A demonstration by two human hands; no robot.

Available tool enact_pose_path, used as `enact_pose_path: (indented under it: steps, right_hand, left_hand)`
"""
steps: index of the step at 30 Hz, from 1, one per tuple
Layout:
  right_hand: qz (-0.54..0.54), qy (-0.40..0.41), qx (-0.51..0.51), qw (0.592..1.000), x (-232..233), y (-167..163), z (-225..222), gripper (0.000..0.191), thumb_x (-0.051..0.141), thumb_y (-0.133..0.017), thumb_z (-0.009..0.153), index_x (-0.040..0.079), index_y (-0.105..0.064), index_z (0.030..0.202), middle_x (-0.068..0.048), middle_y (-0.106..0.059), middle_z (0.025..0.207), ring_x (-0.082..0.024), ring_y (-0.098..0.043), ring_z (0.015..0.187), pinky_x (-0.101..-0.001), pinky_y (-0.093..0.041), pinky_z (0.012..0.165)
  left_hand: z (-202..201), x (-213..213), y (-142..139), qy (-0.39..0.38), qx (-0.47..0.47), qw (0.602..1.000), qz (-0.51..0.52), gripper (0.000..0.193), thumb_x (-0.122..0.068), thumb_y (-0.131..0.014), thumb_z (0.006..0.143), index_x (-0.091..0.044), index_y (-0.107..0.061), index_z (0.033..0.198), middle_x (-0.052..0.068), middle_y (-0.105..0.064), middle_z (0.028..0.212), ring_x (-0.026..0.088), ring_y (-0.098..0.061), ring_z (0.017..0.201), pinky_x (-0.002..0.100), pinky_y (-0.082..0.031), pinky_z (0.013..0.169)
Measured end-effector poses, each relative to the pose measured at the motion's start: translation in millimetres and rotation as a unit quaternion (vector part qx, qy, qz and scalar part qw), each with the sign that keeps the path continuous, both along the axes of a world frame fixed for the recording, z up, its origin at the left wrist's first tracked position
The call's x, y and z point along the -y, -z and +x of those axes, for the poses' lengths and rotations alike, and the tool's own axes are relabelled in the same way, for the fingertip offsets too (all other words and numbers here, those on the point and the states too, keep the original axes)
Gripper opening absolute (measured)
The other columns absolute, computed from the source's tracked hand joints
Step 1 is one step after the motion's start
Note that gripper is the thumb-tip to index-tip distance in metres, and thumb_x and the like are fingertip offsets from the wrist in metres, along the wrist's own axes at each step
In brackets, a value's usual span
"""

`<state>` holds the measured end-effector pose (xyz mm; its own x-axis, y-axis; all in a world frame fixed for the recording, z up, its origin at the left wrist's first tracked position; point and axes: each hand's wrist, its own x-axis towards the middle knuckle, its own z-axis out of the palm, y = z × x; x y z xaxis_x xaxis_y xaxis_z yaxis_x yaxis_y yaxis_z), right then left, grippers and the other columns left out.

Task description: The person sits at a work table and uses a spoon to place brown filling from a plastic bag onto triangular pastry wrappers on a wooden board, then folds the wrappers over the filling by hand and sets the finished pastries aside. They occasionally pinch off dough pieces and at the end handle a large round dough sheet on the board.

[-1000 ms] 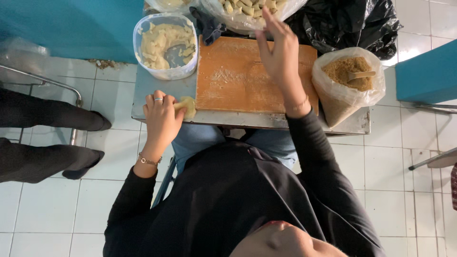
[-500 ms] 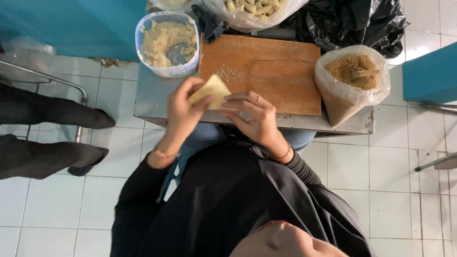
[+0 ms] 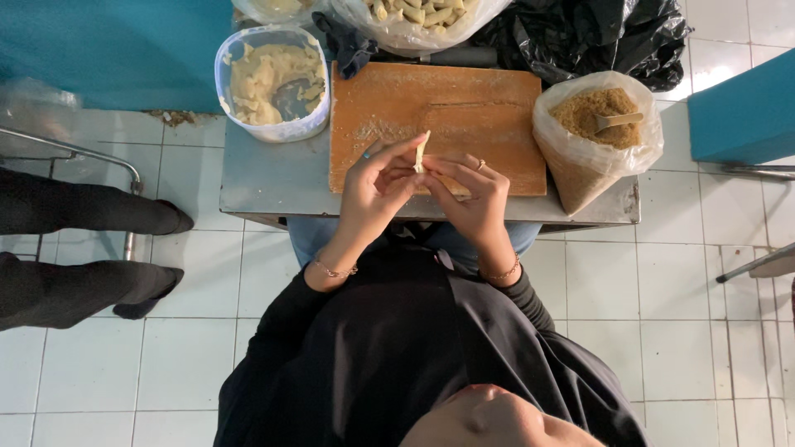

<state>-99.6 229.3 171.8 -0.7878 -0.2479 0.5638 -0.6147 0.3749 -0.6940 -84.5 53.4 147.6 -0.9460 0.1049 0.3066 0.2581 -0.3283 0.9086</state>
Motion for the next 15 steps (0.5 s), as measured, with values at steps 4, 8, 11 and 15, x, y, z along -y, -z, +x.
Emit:
enact_pose_path:
  steps: [4, 8, 11, 15]
  right_hand:
    - [-0.006, 0.011, 0.009, 1.000, 0.1, 1.0, 0.3, 0.017, 0.000, -0.078, 0.091, 0.002, -0.078, 0.108, -0.011, -0.078, 0.107, -0.021, -0.077, 0.096, -0.0292, -0.058, 0.086]
    - [0.002, 0.013, 0.013, 1.000, -2.7, -2.4, 1.1, 0.020, 0.004, -0.082, 0.087, 0.002, -0.078, 0.106, -0.011, -0.078, 0.105, -0.020, -0.076, 0.095, -0.0295, -0.058, 0.084]
    - [0.005, 0.003, 0.014, 1.000, -4.2, -4.4, 1.4, 0.024, 0.007, -0.085, 0.083, 0.001, -0.077, 0.106, -0.011, -0.077, 0.104, -0.020, -0.075, 0.094, -0.0297, -0.058, 0.083]
    - [-0.004, 0.011, 0.026, 1.000, -3.7, -3.5, 1.7, 0.018, 0.003, -0.080, 0.090, 0.003, -0.079, 0.108, -0.010, -0.078, 0.104, -0.019, -0.076, 0.093, -0.0287, -0.058, 0.083]
  left_hand:
    - [2.1, -2.4, 0.4, -0.012, 0.013, 1.000, 0.014, 0.048, 0.008, -0.068, 0.100, -0.001, -0.057, 0.146, 0.005, -0.061, 0.121, 0.011, -0.066, 0.112, 0.026, -0.057, 0.100]
    - [3.9, -4.8, 1.5, -0.030, 0.011, 0.999, 0.006, 0.047, 0.008, -0.069, 0.099, -0.001, -0.057, 0.143, 0.005, -0.065, 0.115, 0.012, -0.069, 0.107, 0.027, -0.059, 0.096]
    - [5.9, -4.8, 1.1, -0.031, 0.013, 0.999, 0.006, 0.045, 0.007, -0.069, 0.099, -0.001, -0.057, 0.141, 0.005, -0.066, 0.114, 0.013, -0.071, 0.104, 0.027, -0.060, 0.094]
    - [6.4, -4.4, -0.2, -0.033, 0.007, 0.999, -0.004, 0.045, 0.007, -0.067, 0.100, -0.001, -0.058, 0.142, 0.006, -0.066, 0.114, 0.013, -0.071, 0.104, 0.027, -0.060, 0.093]
